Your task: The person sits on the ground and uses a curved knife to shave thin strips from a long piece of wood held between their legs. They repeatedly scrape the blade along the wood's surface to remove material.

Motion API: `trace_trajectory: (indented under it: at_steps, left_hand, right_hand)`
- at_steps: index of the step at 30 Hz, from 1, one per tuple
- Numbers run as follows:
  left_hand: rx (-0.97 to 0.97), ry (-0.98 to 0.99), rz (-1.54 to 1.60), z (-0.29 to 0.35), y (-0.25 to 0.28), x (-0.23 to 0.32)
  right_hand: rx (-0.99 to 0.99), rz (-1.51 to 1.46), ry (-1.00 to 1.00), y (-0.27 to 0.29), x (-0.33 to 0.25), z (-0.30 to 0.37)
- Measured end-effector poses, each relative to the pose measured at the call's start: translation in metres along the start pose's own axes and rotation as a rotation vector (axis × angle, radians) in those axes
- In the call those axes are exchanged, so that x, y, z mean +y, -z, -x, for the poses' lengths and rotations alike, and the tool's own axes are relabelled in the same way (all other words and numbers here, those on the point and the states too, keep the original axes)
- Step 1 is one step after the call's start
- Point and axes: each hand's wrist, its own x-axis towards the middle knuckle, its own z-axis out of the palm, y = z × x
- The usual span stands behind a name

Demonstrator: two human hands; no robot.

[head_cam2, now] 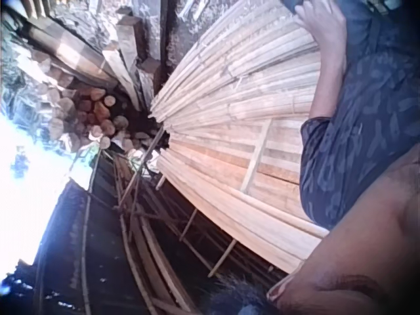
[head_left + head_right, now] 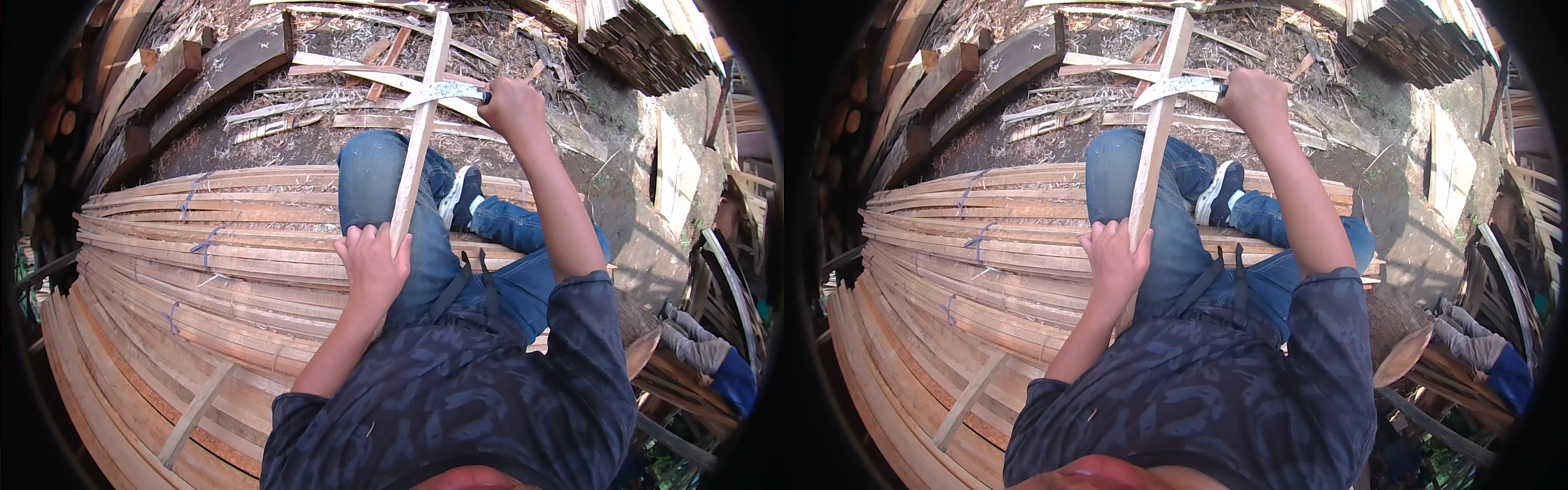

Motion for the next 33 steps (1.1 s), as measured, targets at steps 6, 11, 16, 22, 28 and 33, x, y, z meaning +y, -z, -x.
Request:
trace_trajectory:
  at_steps: [6, 11, 16, 22, 28, 33]
  left_hand:
    - [0.012, -0.016, 0.054, 0.0, 0.001, -0.002]
    - [0.013, -0.007, 0.131, -0.002, 0.001, -0.012]
    - [-0.081, -0.019, 0.183, -0.006, 0.009, -0.017]
    - [-0.084, -0.037, 0.187, -0.005, 0.007, -0.024]
    - [-0.052, -0.052, 0.217, -0.005, 0.001, -0.023]
    - [-0.037, -0.059, 0.205, -0.002, 0.002, -0.023]
  right_hand:
    - [-0.073, -0.057, -0.464, -0.029, 0.089, -0.036]
    - [-0.242, -0.222, -0.529, -0.104, 0.091, 0.041]
    - [-0.196, -0.615, -0.567, -0.16, 0.029, 0.14]
    - [0.121, -0.717, -0.201, -0.072, -0.035, 0.094]
    - [0.056, -0.294, -0.012, -0.027, -0.035, 0.034]
    - [0.095, -0.235, -0.193, -0.031, 0.001, -0.037]
